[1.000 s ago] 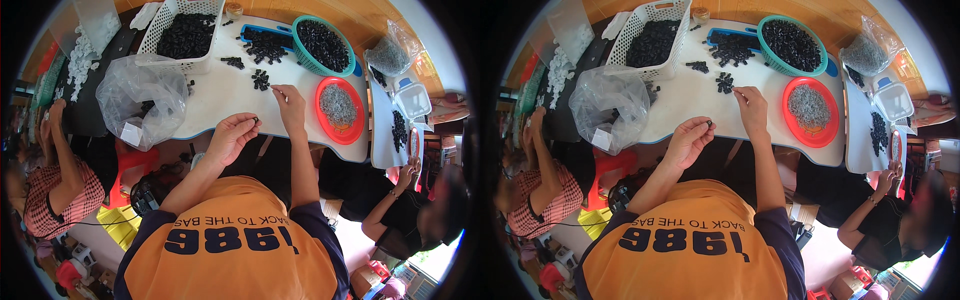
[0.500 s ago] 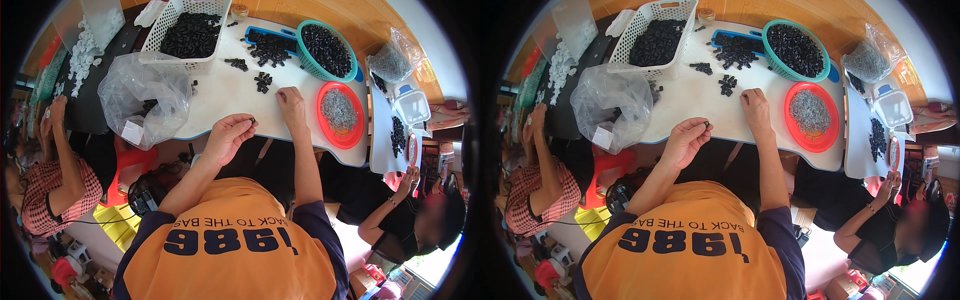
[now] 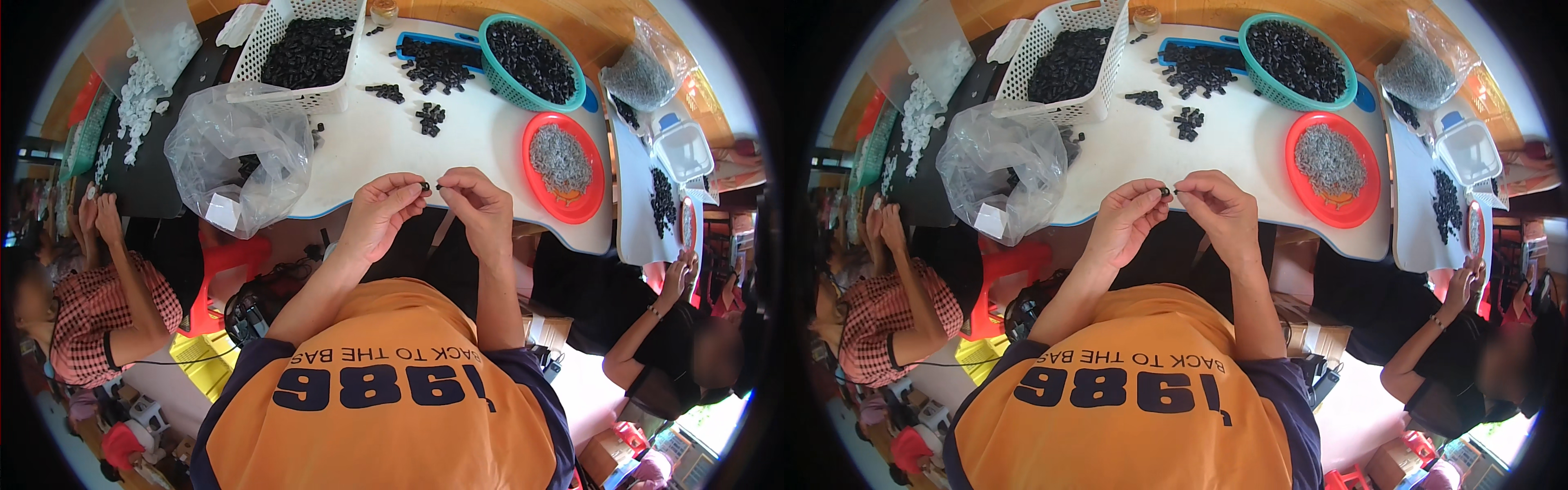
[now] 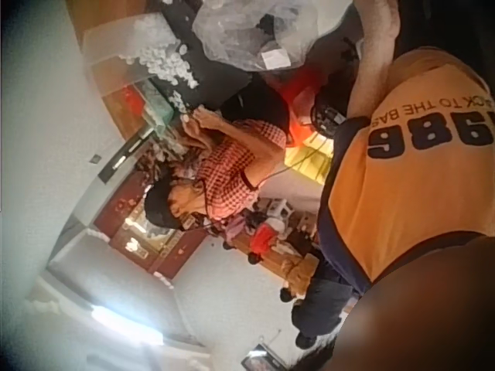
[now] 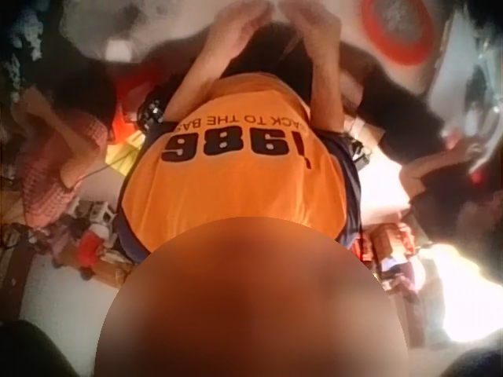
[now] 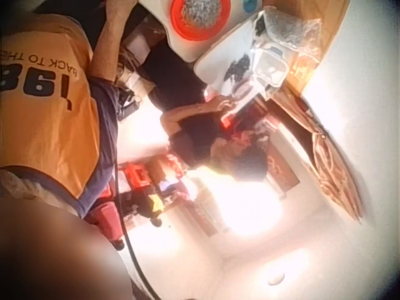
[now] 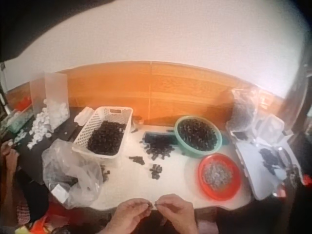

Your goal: Assembling small manufactured components by inserting silver pins into black plastic parts at a workbench.

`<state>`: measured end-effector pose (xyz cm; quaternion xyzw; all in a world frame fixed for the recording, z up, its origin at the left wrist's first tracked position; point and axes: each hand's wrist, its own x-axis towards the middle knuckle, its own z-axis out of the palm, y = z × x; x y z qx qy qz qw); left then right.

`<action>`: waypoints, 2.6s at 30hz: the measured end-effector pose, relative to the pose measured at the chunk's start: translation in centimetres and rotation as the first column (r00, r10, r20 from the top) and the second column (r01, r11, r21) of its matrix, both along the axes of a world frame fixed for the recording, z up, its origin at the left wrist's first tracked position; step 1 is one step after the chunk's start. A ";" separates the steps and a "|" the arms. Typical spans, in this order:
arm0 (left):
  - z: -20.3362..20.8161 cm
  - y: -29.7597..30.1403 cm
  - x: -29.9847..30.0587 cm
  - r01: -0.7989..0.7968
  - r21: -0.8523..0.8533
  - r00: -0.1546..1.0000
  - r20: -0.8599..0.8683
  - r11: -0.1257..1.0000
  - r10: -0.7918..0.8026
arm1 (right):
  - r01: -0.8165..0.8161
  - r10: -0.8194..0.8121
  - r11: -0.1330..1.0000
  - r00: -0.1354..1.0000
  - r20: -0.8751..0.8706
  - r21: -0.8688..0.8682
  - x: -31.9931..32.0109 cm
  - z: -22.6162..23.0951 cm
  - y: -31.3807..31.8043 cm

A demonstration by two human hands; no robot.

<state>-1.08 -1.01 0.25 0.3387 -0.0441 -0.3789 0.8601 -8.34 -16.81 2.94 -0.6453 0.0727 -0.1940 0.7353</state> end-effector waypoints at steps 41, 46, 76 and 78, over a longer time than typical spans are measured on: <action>-3.0 -0.3 -0.5 0.131 -0.002 0.910 -0.396 0.991 -0.121 | 0.142 -0.174 0.975 0.965 -0.194 -0.169 -2.8 -1.8 1.1; -3.1 0.0 -0.4 0.137 -0.030 0.916 -0.377 0.990 -0.138 | 0.103 -0.115 0.993 0.959 -0.257 -0.059 -2.3 -2.7 1.5; -2.7 1.2 0.2 0.338 -0.125 0.893 -0.270 0.933 -0.360 | -0.128 0.115 0.987 0.985 -0.131 -0.096 -2.4 -2.8 2.0; -2.2 1.2 0.0 0.334 -0.128 0.885 -0.298 0.934 -0.357 | -0.110 0.095 0.986 0.989 -0.117 -0.122 -2.6 -2.8 1.9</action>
